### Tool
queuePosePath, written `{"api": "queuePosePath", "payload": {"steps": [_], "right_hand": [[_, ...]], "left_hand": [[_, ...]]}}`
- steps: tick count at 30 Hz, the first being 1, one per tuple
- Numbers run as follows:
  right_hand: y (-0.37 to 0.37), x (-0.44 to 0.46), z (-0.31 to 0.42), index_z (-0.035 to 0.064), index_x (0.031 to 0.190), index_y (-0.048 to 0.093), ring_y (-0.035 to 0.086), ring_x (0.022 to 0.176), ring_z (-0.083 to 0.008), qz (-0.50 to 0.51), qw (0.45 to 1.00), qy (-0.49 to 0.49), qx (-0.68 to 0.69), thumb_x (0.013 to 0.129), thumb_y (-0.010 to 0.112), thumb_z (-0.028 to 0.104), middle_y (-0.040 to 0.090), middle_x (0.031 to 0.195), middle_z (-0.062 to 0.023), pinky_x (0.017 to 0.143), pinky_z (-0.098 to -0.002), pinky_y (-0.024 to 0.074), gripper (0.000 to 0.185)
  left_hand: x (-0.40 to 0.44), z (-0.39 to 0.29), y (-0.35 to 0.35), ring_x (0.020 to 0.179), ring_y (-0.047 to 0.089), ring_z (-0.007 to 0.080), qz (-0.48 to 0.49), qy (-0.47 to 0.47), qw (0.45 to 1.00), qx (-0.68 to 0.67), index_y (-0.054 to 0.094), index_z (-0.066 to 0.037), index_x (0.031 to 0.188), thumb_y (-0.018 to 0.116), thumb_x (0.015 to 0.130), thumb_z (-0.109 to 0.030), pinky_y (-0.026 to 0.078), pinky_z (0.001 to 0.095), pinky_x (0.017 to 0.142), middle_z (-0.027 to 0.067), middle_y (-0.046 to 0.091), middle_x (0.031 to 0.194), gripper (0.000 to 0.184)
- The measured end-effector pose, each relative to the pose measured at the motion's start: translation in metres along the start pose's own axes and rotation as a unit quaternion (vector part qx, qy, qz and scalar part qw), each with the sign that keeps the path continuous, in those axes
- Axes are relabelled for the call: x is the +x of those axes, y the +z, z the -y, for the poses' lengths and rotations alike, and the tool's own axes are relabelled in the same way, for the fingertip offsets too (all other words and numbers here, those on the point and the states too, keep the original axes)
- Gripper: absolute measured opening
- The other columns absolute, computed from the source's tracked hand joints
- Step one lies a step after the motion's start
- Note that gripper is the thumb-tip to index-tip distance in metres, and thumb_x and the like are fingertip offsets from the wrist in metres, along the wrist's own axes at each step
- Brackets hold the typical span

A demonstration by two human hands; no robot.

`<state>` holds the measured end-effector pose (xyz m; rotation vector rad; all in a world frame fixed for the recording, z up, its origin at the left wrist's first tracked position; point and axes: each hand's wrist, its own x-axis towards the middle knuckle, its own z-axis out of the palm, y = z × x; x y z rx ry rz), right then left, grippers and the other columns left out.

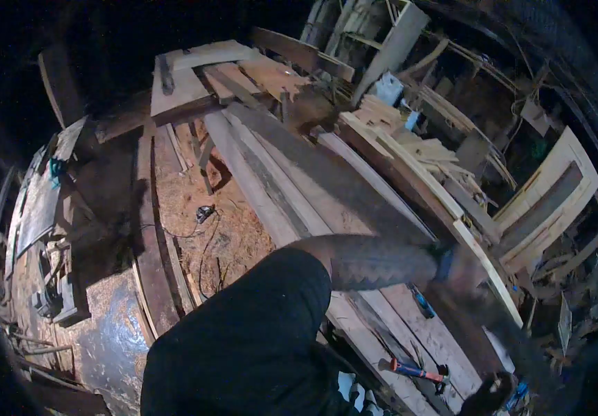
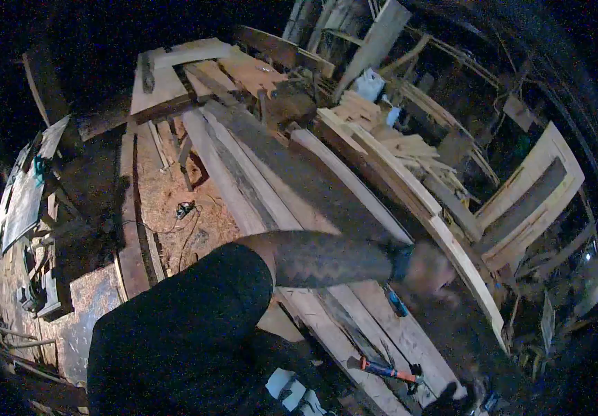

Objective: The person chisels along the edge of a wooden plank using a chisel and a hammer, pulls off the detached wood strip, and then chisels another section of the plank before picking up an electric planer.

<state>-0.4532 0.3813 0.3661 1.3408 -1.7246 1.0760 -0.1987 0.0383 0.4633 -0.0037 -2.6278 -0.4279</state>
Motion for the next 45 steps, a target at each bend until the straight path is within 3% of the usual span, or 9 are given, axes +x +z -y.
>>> {"api": "queuePosePath", "payload": {"steps": [4,9,12,14,16,27,33,36,45], "right_hand": [[-0.069,0.07,0.122,0.0004,0.107,0.069,0.068,0.081,-0.0296,-0.006,0.978,-0.086,-0.192,0.095,0.07,0.042,0.07,0.089,-0.0111,0.077,-0.0412,0.0549,0.043],[-0.091,-0.018,0.038,0.01,0.144,0.051,0.06,0.11,-0.0446,0.617,0.651,0.044,-0.44,0.098,0.053,0.047,0.061,0.129,-0.0231,0.085,-0.0548,0.0514,0.059],[-0.09,-0.119,-0.034,0.0045,0.117,0.066,0.058,0.069,-0.0421,0.554,0.723,0.378,-0.166,0.098,0.053,0.047,0.059,0.072,-0.0224,0.068,-0.0513,0.0469,0.048],[-0.093,-0.152,-0.022,0.0023,0.082,0.06,0.046,0.059,-0.0337,0.39,0.904,-0.136,-0.112,0.103,0.049,0.045,0.054,0.066,-0.0183,0.056,-0.0488,0.0393,0.049],[-0.064,-0.185,-0.057,0.0034,0.074,0.053,0.046,0.054,-0.0271,0.448,0.762,0.467,0.03,0.103,0.05,0.045,0.05,0.06,-0.0125,0.051,-0.0448,0.0379,0.051],[0.006,-0.102,0.067,0.0074,0.101,0.072,0.06,0.063,-0.0163,0.439,0.755,0.422,0.242,0.101,0.061,0.035,0.068,0.073,-0.0046,0.054,-0.0334,0.0451,0.029],[0.065,-0.065,0.154,0.0033,0.117,0.069,0.059,0.065,-0.0119,0.595,0.609,0.406,0.333,0.098,0.067,0.021,0.07,0.082,-0.007,0.058,-0.0278,0.0462,0.026],[0.112,-0.133,0.14,0.0032,0.119,0.07,0.059,0.06,-0.0116,0.619,0.284,0.515,0.521,0.097,0.068,0.022,0.071,0.077,-0.0084,0.054,-0.032,0.0462,0.029],[0.234,-0.139,0.285,0.0023,0.1,0.064,0.064,0.066,-0.0205,0.733,0.605,0.155,0.271,0.095,0.067,0.038,0.064,0.075,-0.0046,0.058,-0.0367,0.0501,0.037]], "left_hand": [[-0.06,-0.013,0.121,0.074,0.067,0.0387,0.143,0.011,0.984,-0.105,0.074,-0.005,0.087,0.058,0.093,-0.055,0.054,0.0495,0.069,0.0216,0.071,0.085,0.053],[-0.1,-0.056,0.174,0.078,0.067,0.0388,0.306,-0.136,0.935,-0.117,0.073,-0.002,0.095,0.058,0.089,-0.061,0.053,0.0492,0.071,0.02,0.072,0.088,0.061],[-0.118,-0.063,0.22,0.083,0.068,0.039,0.306,-0.139,0.924,-0.184,0.074,-0.002,0.094,0.056,0.089,-0.062,0.052,0.0495,0.076,0.0226,0.071,0.091,0.064],[-0.124,-0.084,0.168,0.087,0.068,0.0392,0.342,-0.182,0.91,-0.146,0.075,-0.002,0.095,0.056,0.089,-0.061,0.052,0.0498,0.079,0.0237,0.071,0.093,0.062],[-0.131,-0.088,0.117,0.09,0.069,0.0394,0.35,-0.206,0.908,-0.1,0.076,-0.002,0.096,0.056,0.09,-0.06,0.052,0.0502,0.081,0.0248,0.072,0.096,0.061],[-0.299,0.061,-0.026,0.072,0.064,0.037,0.255,-0.221,0.94,0.056,0.07,-0.004,0.08,0.051,0.091,-0.072,0.051,0.0481,0.07,0.0204,0.067,0.08,0.072],[-0.407,0.084,-0.07,0.082,0.067,0.0387,0.228,-0.227,0.945,-0.061,0.071,-0.003,0.087,0.042,0.094,-0.073,0.052,0.0496,0.078,0.0213,0.07,0.086,0.076],[-0.443,0.123,-0.045,0.082,0.068,0.0377,0.353,-0.267,0.896,0.047,0.071,-0.004,0.087,0.043,0.092,-0.076,0.052,0.0502,0.077,0.0196,0.069,0.084,0.078],[-0.588,0.211,-0.061,0.102,0.064,0.0377,0.196,-0.373,0.891,0.17,0.072,-0.011,0.106,0.053,0.086,-0.075,0.048,0.0507,0.092,0.0173,0.07,0.1,0.069]]}}
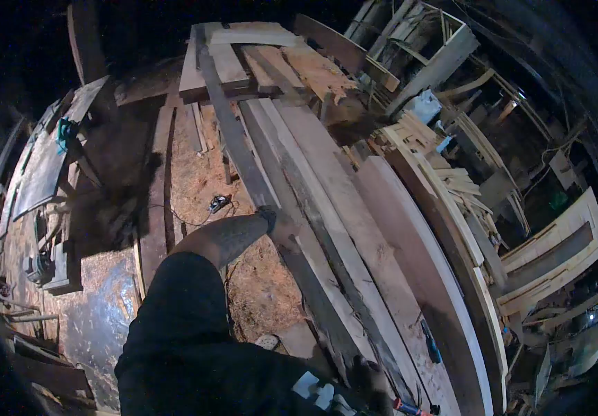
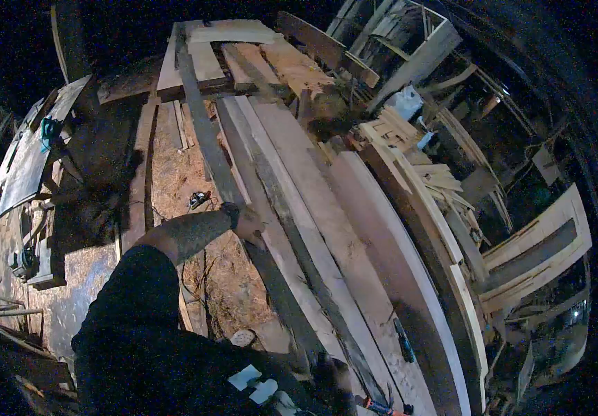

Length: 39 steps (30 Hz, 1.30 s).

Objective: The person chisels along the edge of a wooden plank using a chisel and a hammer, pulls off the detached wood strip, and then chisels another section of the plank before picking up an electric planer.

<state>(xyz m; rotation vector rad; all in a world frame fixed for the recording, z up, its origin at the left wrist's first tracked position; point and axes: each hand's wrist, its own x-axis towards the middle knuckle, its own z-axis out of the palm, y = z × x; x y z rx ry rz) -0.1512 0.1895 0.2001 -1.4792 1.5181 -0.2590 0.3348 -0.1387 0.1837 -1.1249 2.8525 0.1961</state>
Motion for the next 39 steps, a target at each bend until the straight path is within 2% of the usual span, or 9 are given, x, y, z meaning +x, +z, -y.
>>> {"api": "queuePosePath", "payload": {"steps": [10,13,18,20,26,29,31,33,39], "right_hand": [[0.08,0.167,0.095,0.007,0.089,0.063,0.058,0.056,-0.0187,0.088,0.994,-0.058,0.036,0.097,0.063,0.043,0.06,0.068,-0.0046,0.052,-0.0348,0.0465,0.037],[0.086,0.24,0.149,0.0081,0.084,0.063,0.055,0.052,-0.0175,0.105,0.972,-0.005,0.208,0.097,0.064,0.045,0.058,0.064,-0.0044,0.049,-0.0338,0.045,0.04],[0.109,0.322,0.124,0.0081,0.072,0.06,0.055,0.05,-0.0161,0.04,0.992,-0.061,0.101,0.098,0.064,0.046,0.057,0.059,-0.0042,0.046,-0.0347,0.0425,0.047],[0.102,0.276,0.172,0.0068,0.068,0.059,0.057,0.05,-0.0192,0.046,0.994,-0.054,0.078,0.097,0.066,0.046,0.058,0.058,-0.0065,0.047,-0.0368,0.0432,0.049],[0.062,0.267,0.203,0.0004,0.072,0.062,0.059,0.056,-0.0402,-0.145,0.903,-0.328,-0.237,0.09,0.07,0.044,0.061,0.064,-0.0217,0.053,-0.0452,0.0477,0.048],[0.033,0.292,0.239,-0.0007,0.075,0.062,0.059,0.056,-0.0411,-0.191,0.831,-0.491,-0.178,0.092,0.068,0.045,0.061,0.068,-0.0238,0.054,-0.0474,0.048,0.049],[0.012,0.282,0.308,0.0034,0.077,0.063,0.059,0.054,-0.0324,-0.125,0.896,-0.362,-0.227,0.096,0.065,0.042,0.062,0.066,-0.0175,0.053,-0.0446,0.0479,0.043],[0.008,0.319,0.345,0.0074,0.079,0.062,0.058,0.053,-0.022,0.074,0.968,-0.214,0.111,0.1,0.06,0.04,0.059,0.064,-0.0085,0.051,-0.0388,0.0472,0.039],[0.075,0.392,0.381,0.0068,0.084,0.062,0.053,0.05,-0.0177,0.211,0.905,-0.091,0.357,0.1,0.061,0.039,0.056,0.062,-0.0027,0.048,-0.034,0.046,0.036]], "left_hand": [[-0.208,-0.073,0.083,0.127,0.049,0.0438,-0.306,-0.3,0.895,-0.121,0.06,-0.01,0.13,0.063,0.091,-0.049,0.038,0.0551,0.106,0.0238,0.056,0.135,0.055],[-0.278,-0.148,0.137,0.097,0.066,0.0428,-0.226,-0.348,0.885,-0.21,0.066,-0.016,0.124,0.068,0.088,-0.047,0.053,0.0534,0.082,0.021,0.069,0.108,0.047],[-0.368,-0.264,0.192,0.09,0.069,0.0384,-0.092,-0.415,0.806,-0.412,0.075,-0.008,0.097,0.059,0.094,-0.057,0.053,0.0499,0.083,0.0187,0.073,0.094,0.051],[-0.373,-0.274,0.197,0.113,0.063,0.0369,0.23,-0.409,0.754,-0.46,0.071,-0.007,0.109,0.045,0.097,-0.066,0.049,0.0495,0.094,0.0186,0.068,0.122,0.065],[-0.395,-0.284,0.329,0.109,0.066,0.0405,0.114,-0.365,0.772,-0.508,0.073,-0.01,0.109,0.045,0.096,-0.067,0.049,0.0526,0.096,0.019,0.071,0.114,0.065],[-0.369,-0.262,0.246,0.105,0.067,0.0371,0.133,-0.405,0.793,-0.435,0.074,-0.011,0.106,0.049,0.096,-0.066,0.052,0.0493,0.093,0.0165,0.072,0.107,0.061],[-0.362,-0.233,0.226,0.104,0.067,0.0373,0.089,-0.39,0.82,-0.409,0.073,-0.012,0.106,0.052,0.096,-0.064,0.053,0.0494,0.091,0.0162,0.072,0.106,0.056],[-0.36,-0.195,0.27,0.102,0.068,0.0357,0.033,-0.332,0.851,-0.405,0.073,-0.014,0.109,0.053,0.095,-0.065,0.052,0.0491,0.09,0.0145,0.072,0.107,0.057],[-0.365,-0.169,0.217,0.1,0.067,0.0381,-0.049,-0.428,0.839,-0.333,0.073,-0.009,0.103,0.053,0.097,-0.06,0.052,0.0484,0.087,0.0165,0.072,0.106,0.055]]}}
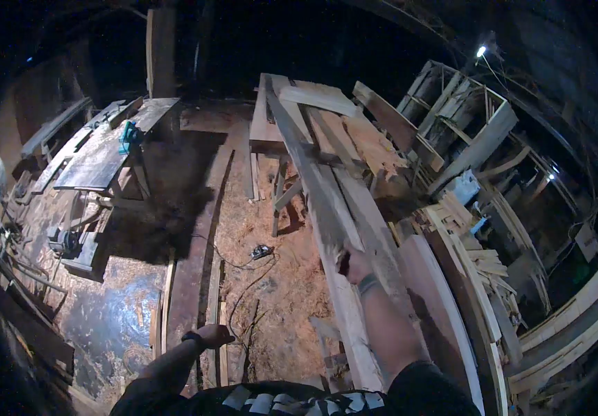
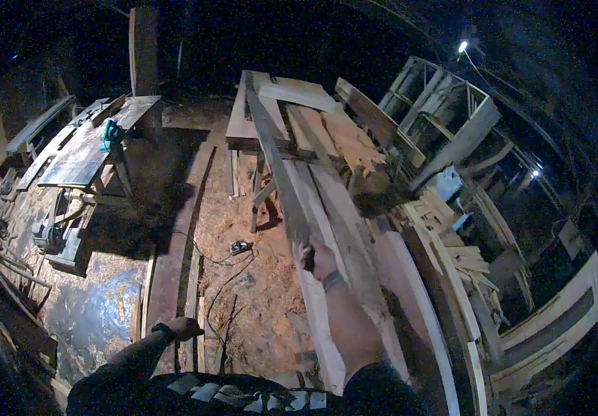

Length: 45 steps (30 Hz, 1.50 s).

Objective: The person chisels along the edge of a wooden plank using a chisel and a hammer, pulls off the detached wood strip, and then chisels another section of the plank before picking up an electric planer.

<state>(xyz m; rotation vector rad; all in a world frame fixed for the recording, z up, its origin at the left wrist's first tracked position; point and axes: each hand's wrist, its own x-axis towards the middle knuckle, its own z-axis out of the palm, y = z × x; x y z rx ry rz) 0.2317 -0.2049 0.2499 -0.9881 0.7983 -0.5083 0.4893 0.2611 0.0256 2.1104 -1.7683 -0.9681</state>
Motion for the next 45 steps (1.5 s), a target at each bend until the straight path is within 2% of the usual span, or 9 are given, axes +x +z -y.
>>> {"api": "queuePosePath", "payload": {"steps": [5,6,14,15,18,23,27,34,45], "right_hand": [[0.0,-0.015,-0.162,0.0072,0.09,0.065,0.056,0.054,-0.0215,-0.052,0.945,-0.035,-0.32,0.1,0.061,0.041,0.06,0.067,-0.0029,0.056,-0.0367,0.0493,0.035],[-0.007,-0.028,-0.193,0.0058,0.095,0.064,0.055,0.054,-0.0209,0.015,0.974,0.044,-0.222,0.101,0.058,0.043,0.06,0.07,-0.003,0.055,-0.0369,0.0475,0.038],[-0.02,-0.123,-0.261,0.0125,0.071,0.064,0.061,0.058,-0.0213,0.008,0.968,0.249,-0.026,0.097,0.065,0.035,0.064,0.066,-0.0054,0.054,-0.0354,0.049,0.034],[-0.019,-0.099,-0.25,0.0121,0.073,0.066,0.063,0.059,-0.0225,0.096,0.909,0.0,-0.407,0.095,0.065,0.029,0.064,0.067,-0.0076,0.055,-0.037,0.0502,0.027],[0.068,0.009,-0.108,0.0095,0.08,0.068,0.066,0.061,-0.0294,0.133,0.597,-0.321,-0.723,0.083,0.067,0.019,0.065,0.068,-0.0119,0.059,-0.0457,0.0513,0.01],[0.219,0.123,0.125,0.0041,0.122,0.061,0.068,0.085,-0.026,-0.046,0.727,-0.251,-0.638,0.094,0.059,0.049,0.07,0.093,-0.0174,0.077,-0.0378,0.0528,0.053],[0.276,-0.014,0.152,0.0026,0.116,0.062,0.068,0.087,-0.0225,0.053,0.766,-0.493,-0.41,0.094,0.068,0.04,0.071,0.101,-0.0139,0.079,-0.0384,0.053,0.044],[0.08,-0.157,-0.162,0.0051,0.114,0.066,0.068,0.095,-0.0266,0.358,0.696,-0.059,-0.619,0.095,0.068,0.036,0.07,0.103,-0.0125,0.087,-0.0411,0.0531,0.037],[-0.092,-0.501,-0.231,0.0093,0.109,0.07,0.07,0.088,-0.0255,-0.111,0.828,0.343,-0.429,0.089,0.069,0.037,0.071,0.106,-0.0165,0.078,-0.0451,0.0547,0.034]], "left_hand": [[-0.087,0.023,0.056,0.087,0.068,0.042,-0.036,-0.055,0.988,-0.139,0.07,-0.007,0.096,0.048,0.103,-0.044,0.054,0.0509,0.077,0.0178,0.071,0.094,0.043],[-0.123,-0.049,-0.001,0.083,0.068,0.0403,0.1,-0.144,0.984,0.032,0.069,-0.005,0.097,0.049,0.102,-0.033,0.054,0.0491,0.076,0.0188,0.071,0.089,0.035],[-0.257,-0.022,0.095,0.081,0.067,0.0313,0.011,-0.382,0.881,-0.279,0.068,-0.004,0.098,0.052,0.102,-0.032,0.054,0.0437,0.075,0.0157,0.069,0.088,0.033],[-0.261,-0.023,0.097,0.081,0.067,0.0302,0.003,-0.395,0.872,-0.29,0.068,-0.003,0.098,0.052,0.102,-0.031,0.054,0.0431,0.075,0.0153,0.069,0.088,0.032],[-0.268,-0.011,0.104,0.08,0.066,0.0268,-0.007,-0.398,0.867,-0.3,0.068,-0.003,0.098,0.053,0.102,-0.031,0.054,0.041,0.074,0.0142,0.069,0.087,0.031],[-0.235,0.014,0.079,0.079,0.066,0.0212,-0.039,-0.37,0.885,-0.279,0.068,-0.002,0.099,0.055,0.102,-0.03,0.054,0.0377,0.074,0.0123,0.068,0.086,0.03],[-0.178,0.022,0.029,0.079,0.066,0.0163,-0.216,-0.289,0.838,-0.409,0.068,-0.002,0.101,0.059,0.101,-0.03,0.053,0.0335,0.073,0.011,0.068,0.087,0.03],[-0.15,0.019,0.021,0.082,0.067,0.0241,-0.053,-0.234,0.948,-0.208,0.067,0.001,0.098,0.064,0.099,-0.032,0.053,0.0391,0.073,0.0131,0.07,0.09,0.034],[0.023,0.029,-0.004,0.082,0.067,0.028,0.182,-0.132,0.974,-0.038,0.066,0.0,0.097,0.065,0.096,-0.028,0.053,0.0409,0.075,0.0157,0.07,0.091,0.028]]}}
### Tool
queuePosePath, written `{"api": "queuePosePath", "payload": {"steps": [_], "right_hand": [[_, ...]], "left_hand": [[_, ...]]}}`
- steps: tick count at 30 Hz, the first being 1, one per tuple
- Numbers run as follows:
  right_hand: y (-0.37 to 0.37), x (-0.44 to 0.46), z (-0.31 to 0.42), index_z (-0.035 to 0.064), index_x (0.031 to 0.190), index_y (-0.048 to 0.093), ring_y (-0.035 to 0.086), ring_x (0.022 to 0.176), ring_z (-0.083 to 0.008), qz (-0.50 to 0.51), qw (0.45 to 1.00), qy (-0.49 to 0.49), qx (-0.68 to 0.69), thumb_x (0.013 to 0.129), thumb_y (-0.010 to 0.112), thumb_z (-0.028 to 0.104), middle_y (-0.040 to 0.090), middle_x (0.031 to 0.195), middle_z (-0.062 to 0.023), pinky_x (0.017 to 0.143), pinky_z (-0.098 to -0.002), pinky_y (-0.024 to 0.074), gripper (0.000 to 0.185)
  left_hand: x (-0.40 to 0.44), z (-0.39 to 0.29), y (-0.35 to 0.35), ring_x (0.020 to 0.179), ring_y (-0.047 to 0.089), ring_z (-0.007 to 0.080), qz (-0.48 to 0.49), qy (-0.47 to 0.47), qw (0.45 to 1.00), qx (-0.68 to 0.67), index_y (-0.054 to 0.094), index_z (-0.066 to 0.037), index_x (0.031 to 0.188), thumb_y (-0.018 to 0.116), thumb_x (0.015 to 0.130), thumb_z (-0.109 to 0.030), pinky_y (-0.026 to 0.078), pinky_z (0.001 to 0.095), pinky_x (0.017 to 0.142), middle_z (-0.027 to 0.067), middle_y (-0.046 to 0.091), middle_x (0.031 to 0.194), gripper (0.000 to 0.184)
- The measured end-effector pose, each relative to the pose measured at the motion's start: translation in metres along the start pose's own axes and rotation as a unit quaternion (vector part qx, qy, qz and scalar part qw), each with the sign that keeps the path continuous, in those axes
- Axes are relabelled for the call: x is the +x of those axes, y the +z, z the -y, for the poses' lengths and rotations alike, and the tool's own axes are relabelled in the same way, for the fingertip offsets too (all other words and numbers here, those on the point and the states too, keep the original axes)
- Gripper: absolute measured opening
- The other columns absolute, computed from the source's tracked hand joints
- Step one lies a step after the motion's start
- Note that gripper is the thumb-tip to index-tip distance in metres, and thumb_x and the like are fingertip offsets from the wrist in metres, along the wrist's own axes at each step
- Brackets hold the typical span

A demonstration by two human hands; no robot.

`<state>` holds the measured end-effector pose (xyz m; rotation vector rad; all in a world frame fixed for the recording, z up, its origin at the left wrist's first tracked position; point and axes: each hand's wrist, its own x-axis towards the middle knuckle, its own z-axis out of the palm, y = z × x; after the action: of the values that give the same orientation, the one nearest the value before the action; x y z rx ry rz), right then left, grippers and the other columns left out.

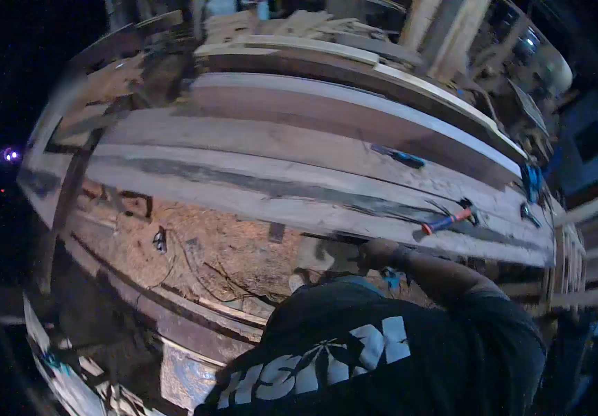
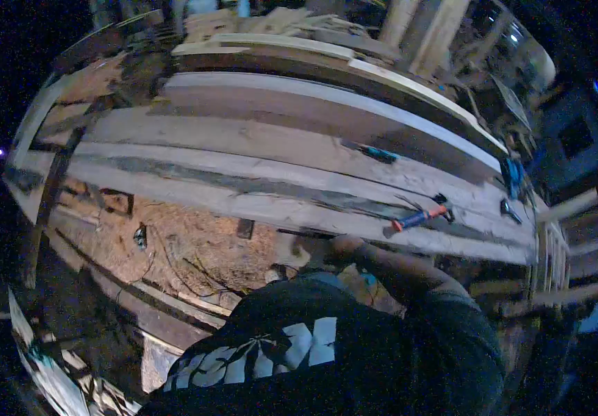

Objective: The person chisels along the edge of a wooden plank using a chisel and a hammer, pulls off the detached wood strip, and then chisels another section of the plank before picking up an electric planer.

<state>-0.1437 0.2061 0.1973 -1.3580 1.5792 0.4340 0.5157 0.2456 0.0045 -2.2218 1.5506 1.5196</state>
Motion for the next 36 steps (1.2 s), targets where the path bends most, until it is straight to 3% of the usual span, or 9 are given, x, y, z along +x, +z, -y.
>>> {"api": "queuePosePath", "payload": {"steps": [3,6,9,14,17,19,26,35,36], "right_hand": [[0.091,0.048,-0.117,0.0121,0.117,0.069,0.07,0.089,-0.0372,-0.123,0.979,-0.161,-0.02,0.088,0.067,0.047,0.073,0.098,-0.02,0.082,-0.0494,0.054,0.045],[0.114,-0.014,-0.107,0.0054,0.094,0.072,0.07,0.086,-0.0388,-0.111,0.993,0.028,0.018,0.088,0.066,0.04,0.073,0.093,-0.02,0.075,-0.0512,0.0532,0.036],[0.16,-0.029,-0.146,0.0045,0.102,0.07,0.07,0.089,-0.0388,-0.11,0.994,-0.021,0.018,0.088,0.067,0.041,0.073,0.098,-0.0198,0.079,-0.0491,0.0543,0.04],[0.147,-0.077,-0.177,0.006,0.121,0.064,0.069,0.092,-0.0307,-0.218,0.92,-0.051,0.321,0.093,0.068,0.039,0.071,0.107,-0.0134,0.082,-0.0432,0.0546,0.044],[0.137,-0.037,-0.217,0.0062,0.108,0.069,0.071,0.079,-0.0274,-0.302,0.661,-0.077,0.682,0.098,0.065,0.037,0.072,0.096,-0.0139,0.075,-0.0403,0.0562,0.032],[0.107,-0.03,-0.229,0.0115,0.109,0.068,0.068,0.072,-0.0222,-0.155,0.435,-0.145,0.875,0.095,0.067,0.042,0.07,0.094,-0.0085,0.071,-0.0365,0.0553,0.034],[0.063,-0.055,-0.259,0.0147,0.116,0.064,0.066,0.089,-0.0219,-0.11,0.373,-0.171,0.905,0.09,0.063,0.061,0.07,0.098,-0.0049,0.074,-0.0397,0.0544,0.053],[0.048,-0.083,-0.332,0.0132,0.106,0.061,0.07,0.095,-0.0298,-0.161,0.225,-0.366,0.889,0.097,0.062,0.048,0.068,0.097,-0.0105,0.085,-0.0492,0.0572,0.036],[0.051,-0.088,-0.343,0.0118,0.103,0.057,0.068,0.08,-0.0269,-0.188,0.231,-0.258,0.919,0.096,0.065,0.046,0.066,0.09,-0.0106,0.07,-0.0471,0.0579,0.036]], "left_hand": [[0.075,-0.086,-0.049,0.082,0.067,0.0291,-0.073,0.16,0.981,0.084,0.066,0.0,0.097,0.065,0.096,-0.026,0.053,0.0414,0.076,0.0163,0.07,0.091,0.026],[0.141,-0.233,-0.079,0.083,0.068,0.0301,-0.165,0.357,0.911,0.12,0.066,0.0,0.097,0.066,0.095,-0.025,0.053,0.0418,0.076,0.017,0.07,0.091,0.025],[0.152,-0.411,-0.07,0.083,0.068,0.0312,-0.218,0.539,0.808,0.098,0.066,-0.001,0.097,0.066,0.094,-0.024,0.053,0.0423,0.077,0.0177,0.07,0.092,0.023],[0.068,-0.628,0.07,0.092,0.069,0.0294,-0.058,0.51,0.843,0.163,0.066,-0.001,0.103,0.068,0.092,-0.021,0.052,0.0389,0.083,0.0166,0.07,0.097,0.023],[0.017,-0.671,0.204,0.101,0.064,0.0343,0.016,0.63,0.746,0.215,0.068,-0.007,0.107,0.07,0.087,-0.034,0.049,0.0448,0.089,0.0178,0.069,0.107,0.034],[-0.027,-0.695,0.289,0.11,0.061,0.0358,0.004,0.689,0.671,0.275,0.069,-0.009,0.108,0.067,0.087,-0.037,0.047,0.0466,0.095,0.0166,0.068,0.112,0.035],[-0.075,-0.77,0.48,0.11,0.064,0.0385,0.178,0.583,0.702,0.369,0.07,-0.007,0.112,0.061,0.093,-0.041,0.049,0.048,0.094,0.0201,0.07,0.114,0.04],[-0.119,-0.769,0.516,0.097,0.069,0.0377,0.116,0.49,0.651,0.567,0.071,0.0,0.104,0.055,0.095,-0.04,0.053,0.0461,0.086,0.0244,0.071,0.103,0.044],[-0.124,-0.767,0.516,0.095,0.07,0.0377,0.103,0.494,0.635,0.585,0.072,0.0,0.1,0.055,0.095,-0.04,0.054,0.0461,0.085,0.0241,0.072,0.099,0.044]]}}
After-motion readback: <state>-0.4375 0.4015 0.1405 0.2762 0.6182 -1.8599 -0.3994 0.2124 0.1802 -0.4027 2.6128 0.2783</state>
